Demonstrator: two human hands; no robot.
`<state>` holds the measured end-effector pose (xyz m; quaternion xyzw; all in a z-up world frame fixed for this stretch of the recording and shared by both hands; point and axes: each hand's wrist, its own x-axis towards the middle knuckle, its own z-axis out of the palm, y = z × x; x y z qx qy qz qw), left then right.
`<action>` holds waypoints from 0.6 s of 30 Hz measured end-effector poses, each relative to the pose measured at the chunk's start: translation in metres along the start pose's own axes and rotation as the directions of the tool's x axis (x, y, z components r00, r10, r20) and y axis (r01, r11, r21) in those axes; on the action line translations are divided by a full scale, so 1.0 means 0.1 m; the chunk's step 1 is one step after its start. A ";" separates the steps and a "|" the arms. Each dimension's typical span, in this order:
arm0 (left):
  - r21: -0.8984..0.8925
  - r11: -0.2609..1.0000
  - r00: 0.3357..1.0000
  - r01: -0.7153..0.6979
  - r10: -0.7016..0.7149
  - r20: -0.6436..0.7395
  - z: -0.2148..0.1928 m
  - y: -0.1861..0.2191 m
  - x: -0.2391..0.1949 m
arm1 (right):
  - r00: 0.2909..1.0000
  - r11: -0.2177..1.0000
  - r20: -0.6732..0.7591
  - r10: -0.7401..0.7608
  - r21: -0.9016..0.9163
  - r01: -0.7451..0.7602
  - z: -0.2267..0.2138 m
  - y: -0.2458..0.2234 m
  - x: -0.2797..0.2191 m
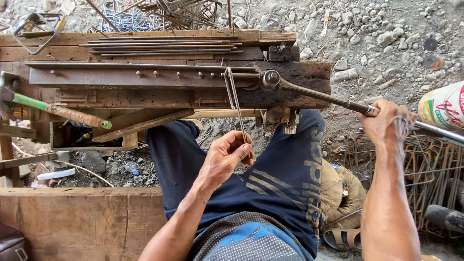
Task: The person sits on the ground and uses a manual metal bending tool to bend thin metal rods into U-shapes. They repeatedly insert rods, rotate the crank to bend them, and remove the finished pieces.
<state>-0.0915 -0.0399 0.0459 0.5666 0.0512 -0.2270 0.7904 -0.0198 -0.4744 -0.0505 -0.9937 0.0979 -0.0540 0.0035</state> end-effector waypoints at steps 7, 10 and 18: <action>0.008 0.998 0.998 -0.056 0.056 0.001 0.04 -0.05 0.00 | 0.987 0.996 0.163 0.011 0.084 -0.025 -0.56 -0.51 -0.13; 0.047 0.998 0.999 -0.036 0.038 -0.027 0.17 -0.13 -0.02 | 0.988 0.929 0.038 -0.150 0.347 0.127 -1.15 -1.36 -0.42; 0.472 0.815 0.923 -0.336 0.384 -0.007 0.28 -0.36 0.09 | 0.902 0.504 0.138 -0.410 0.858 0.098 -1.17 -2.40 -0.75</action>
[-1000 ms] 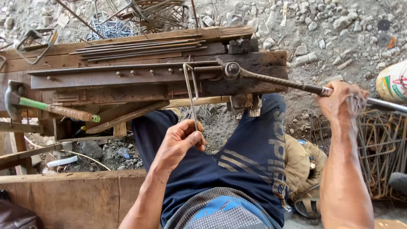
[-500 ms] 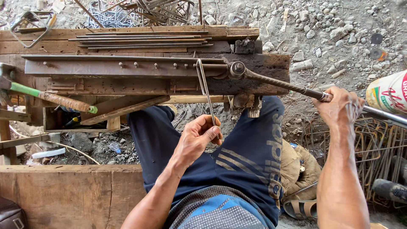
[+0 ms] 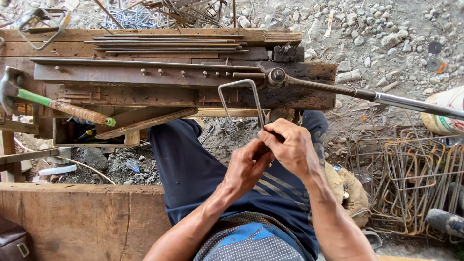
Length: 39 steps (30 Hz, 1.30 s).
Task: The person sits on the ground and uses a manual metal bending tool to bend thin metal rods into U-shapes. They repeatedly insert rods, rotate the crank to bend them, and remove the finished pieces.
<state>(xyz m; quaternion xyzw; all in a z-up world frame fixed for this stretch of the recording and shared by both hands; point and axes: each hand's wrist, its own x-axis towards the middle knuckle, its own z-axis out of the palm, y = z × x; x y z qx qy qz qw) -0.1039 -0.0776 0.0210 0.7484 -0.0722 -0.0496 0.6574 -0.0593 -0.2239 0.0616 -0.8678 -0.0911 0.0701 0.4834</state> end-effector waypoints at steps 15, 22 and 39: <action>0.762 0.412 0.812 -0.500 0.528 0.248 -0.63 -0.24 0.79 | 0.849 0.966 0.479 0.224 -0.221 -0.130 -0.81 -0.03 1.10; 0.714 0.595 0.906 -0.370 0.401 0.136 -0.39 -0.37 0.85 | 0.916 0.970 0.321 0.242 -0.047 -0.239 -1.14 0.36 1.29; 0.633 0.637 0.893 -0.439 0.388 0.229 -0.38 -0.42 0.91 | 0.910 0.532 0.103 0.401 -0.835 -0.140 -2.11 2.20 1.82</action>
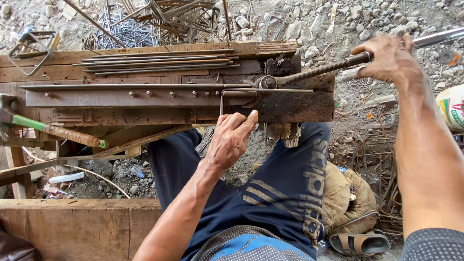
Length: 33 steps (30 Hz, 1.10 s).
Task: The person sits on the ground and uses a manual metal bending tool to bend thin metal rods into U-shapes. They repeatedly insert rods, rotate the crank to bend them, and remove the finished pieces.
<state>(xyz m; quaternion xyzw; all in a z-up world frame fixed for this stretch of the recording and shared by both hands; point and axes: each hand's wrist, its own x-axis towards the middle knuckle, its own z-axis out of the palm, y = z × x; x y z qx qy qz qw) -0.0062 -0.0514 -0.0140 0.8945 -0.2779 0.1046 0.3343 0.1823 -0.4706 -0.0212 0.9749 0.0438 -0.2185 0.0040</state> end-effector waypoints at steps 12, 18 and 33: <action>0.080 0.997 0.997 0.002 -0.009 0.082 -0.02 0.03 0.03 | 0.999 0.988 -0.048 -0.010 -0.155 0.002 -0.19 -0.39 0.96; 0.101 0.995 0.995 -0.017 0.007 0.100 -0.06 0.04 0.08 | 0.983 0.979 -0.129 -0.128 -0.178 0.105 -0.24 -0.36 0.87; 0.234 0.971 0.992 0.048 -0.074 0.104 -0.02 0.13 0.18 | 0.968 0.895 -0.187 -0.169 -0.441 0.071 0.24 0.14 0.99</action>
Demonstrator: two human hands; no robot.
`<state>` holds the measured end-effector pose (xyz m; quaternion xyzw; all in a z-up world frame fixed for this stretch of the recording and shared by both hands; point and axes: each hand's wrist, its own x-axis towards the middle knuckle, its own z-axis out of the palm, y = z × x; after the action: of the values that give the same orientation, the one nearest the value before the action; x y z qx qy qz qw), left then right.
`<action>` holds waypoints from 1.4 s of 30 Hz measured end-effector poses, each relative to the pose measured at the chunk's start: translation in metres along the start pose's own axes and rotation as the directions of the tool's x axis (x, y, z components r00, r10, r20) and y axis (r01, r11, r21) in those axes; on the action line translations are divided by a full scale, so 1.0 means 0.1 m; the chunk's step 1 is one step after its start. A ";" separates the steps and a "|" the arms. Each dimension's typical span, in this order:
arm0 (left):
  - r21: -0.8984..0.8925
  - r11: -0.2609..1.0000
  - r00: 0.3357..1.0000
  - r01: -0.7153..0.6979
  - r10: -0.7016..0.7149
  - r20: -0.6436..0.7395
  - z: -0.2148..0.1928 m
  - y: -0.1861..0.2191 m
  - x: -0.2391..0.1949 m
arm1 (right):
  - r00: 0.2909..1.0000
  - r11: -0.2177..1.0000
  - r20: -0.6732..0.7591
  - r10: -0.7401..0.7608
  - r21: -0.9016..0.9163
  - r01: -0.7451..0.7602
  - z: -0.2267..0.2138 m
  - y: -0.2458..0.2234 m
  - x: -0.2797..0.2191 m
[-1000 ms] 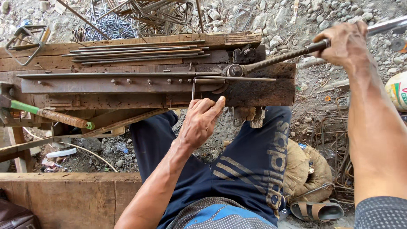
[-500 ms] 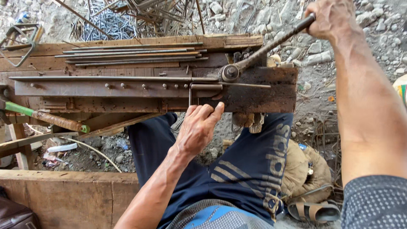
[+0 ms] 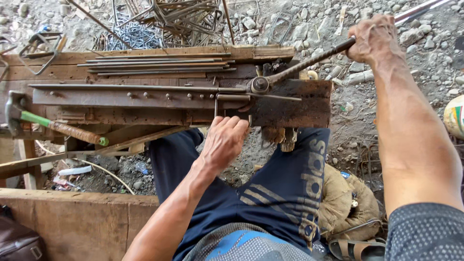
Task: The person sits on the ground and uses a manual metal bending tool to bend thin metal rods into U-shapes. They repeatedly insert rods, rotate the crank to bend them, and remove the finished pieces.
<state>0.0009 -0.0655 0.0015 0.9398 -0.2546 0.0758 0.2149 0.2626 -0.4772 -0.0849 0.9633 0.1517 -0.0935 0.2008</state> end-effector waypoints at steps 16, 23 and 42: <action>-0.194 0.981 1.000 0.006 -0.006 0.002 0.06 -0.14 -0.05 | 0.916 0.879 0.070 0.395 0.260 -0.399 -0.32 -0.76 -2.35; -0.226 0.972 0.995 0.058 -0.038 0.092 0.05 -0.17 -0.04 | 0.852 0.714 0.180 0.492 0.477 -0.513 -0.80 -1.39 -3.22; -0.208 0.976 0.986 0.057 -0.023 0.163 -0.02 -0.13 -0.02 | 0.914 0.873 -0.076 0.397 0.340 -0.351 0.16 -0.49 -1.71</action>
<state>0.0061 -0.0535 -0.0021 0.9195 -0.2586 -0.0317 0.2943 0.0843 -0.4850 -0.0753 0.9981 -0.0410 -0.0064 0.0454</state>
